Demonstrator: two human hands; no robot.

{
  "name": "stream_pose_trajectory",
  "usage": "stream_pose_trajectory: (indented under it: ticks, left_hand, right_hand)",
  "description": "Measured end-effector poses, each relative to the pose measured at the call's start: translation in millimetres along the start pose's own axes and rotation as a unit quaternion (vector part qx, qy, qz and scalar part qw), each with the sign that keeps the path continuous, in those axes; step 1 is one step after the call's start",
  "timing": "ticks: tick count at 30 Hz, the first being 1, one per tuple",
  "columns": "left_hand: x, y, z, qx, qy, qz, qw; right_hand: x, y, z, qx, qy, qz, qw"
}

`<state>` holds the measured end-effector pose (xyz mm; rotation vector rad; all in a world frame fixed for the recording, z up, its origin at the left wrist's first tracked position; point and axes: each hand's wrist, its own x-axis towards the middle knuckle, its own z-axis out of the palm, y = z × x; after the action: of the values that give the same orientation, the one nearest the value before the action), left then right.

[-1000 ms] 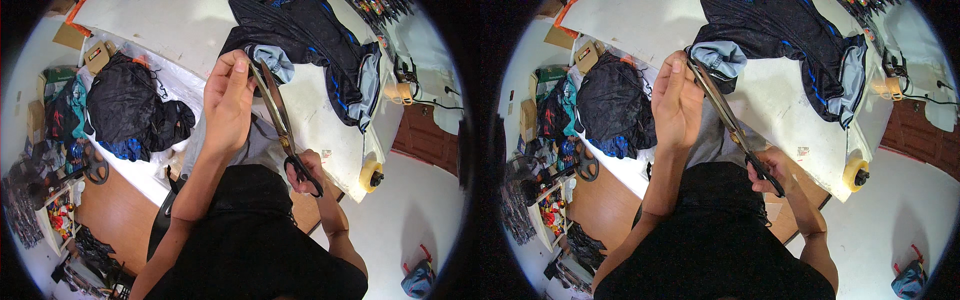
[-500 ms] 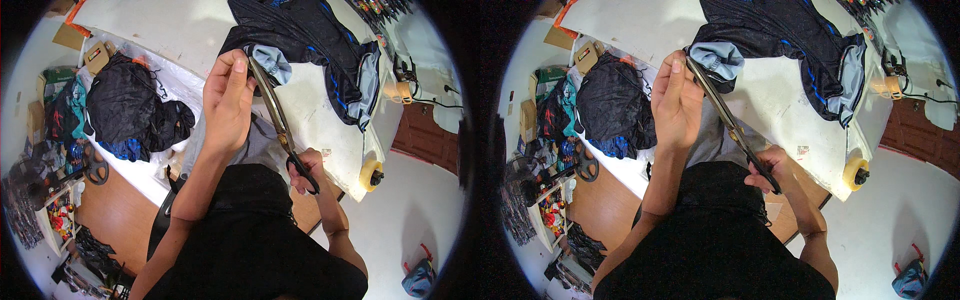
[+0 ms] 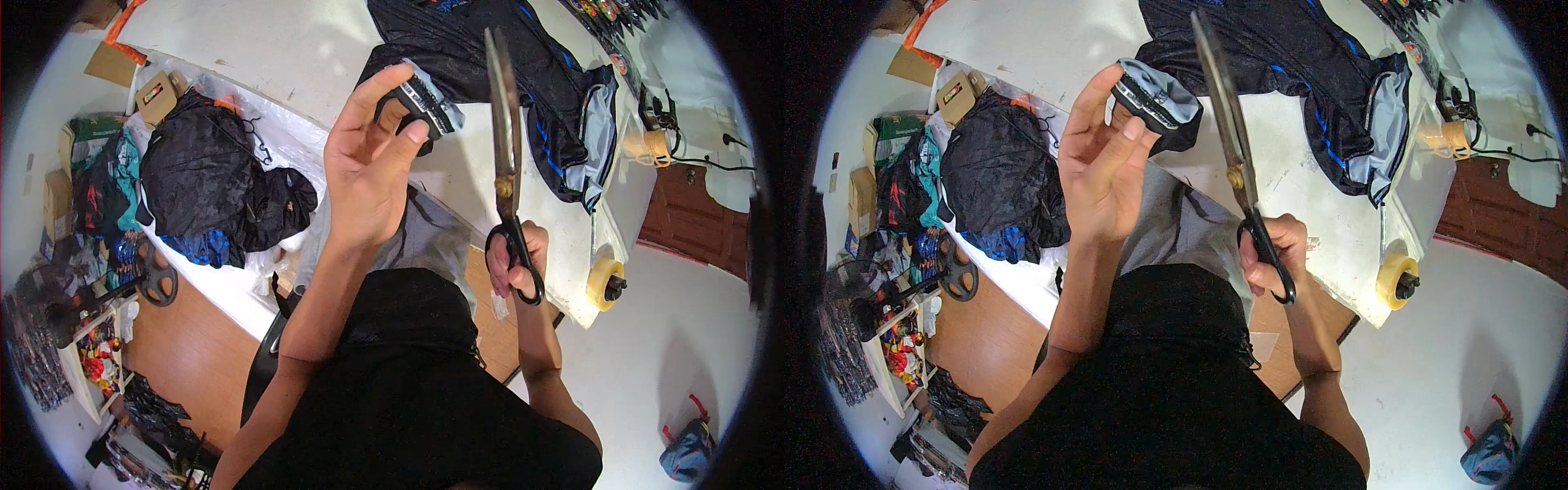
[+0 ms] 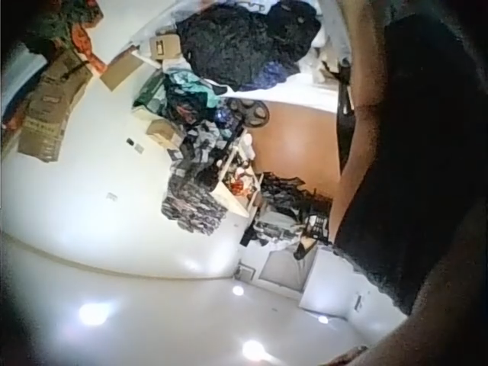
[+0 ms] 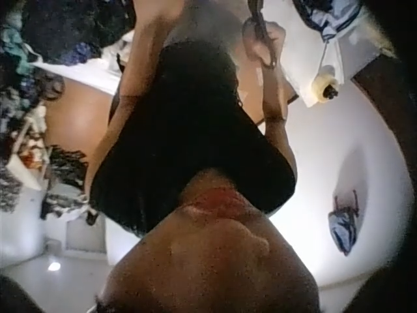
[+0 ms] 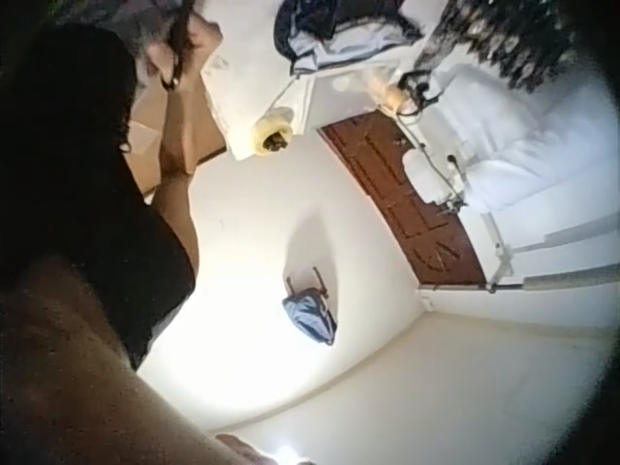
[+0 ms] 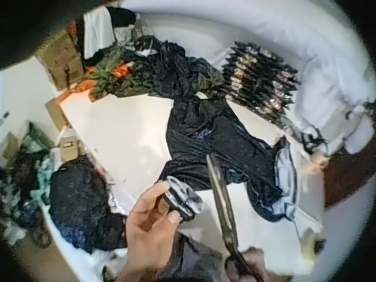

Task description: Cutting along the edge of a black fabric garment with scissors on a white table.

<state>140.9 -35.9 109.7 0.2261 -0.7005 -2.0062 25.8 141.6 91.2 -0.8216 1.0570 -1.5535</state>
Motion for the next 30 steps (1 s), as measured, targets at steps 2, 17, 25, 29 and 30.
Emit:
stream_pose_trajectory:
  ticks: [2, 17, 25, 29, 30]
  left_hand:
    - [0, 0, 2, -0.003, -0.012, 0.006, 1.000]
    - [-6, 3, 2, 0.130, -0.015, -0.006, 0.991]
    - [-12, 8, 12, 0.285, -0.050, 0.044, 0.956]
    - [-13, 8, 14, 0.340, -0.078, 0.067, 0.935]
    - [-12, 8, 15, 0.340, -0.078, 0.067, 0.935]
  right_hand:
    - [7, -3, 6, -0.030, 0.042, -0.043, 0.998]
    - [73, -45, 55, -0.145, 0.275, -0.158, 0.937]
    - [82, -45, 57, -0.134, 0.262, -0.157, 0.943]
    - [80, -44, 50, -0.127, 0.270, -0.159, 0.941]
    - [81, -43, 49, -0.111, 0.269, -0.164, 0.943]
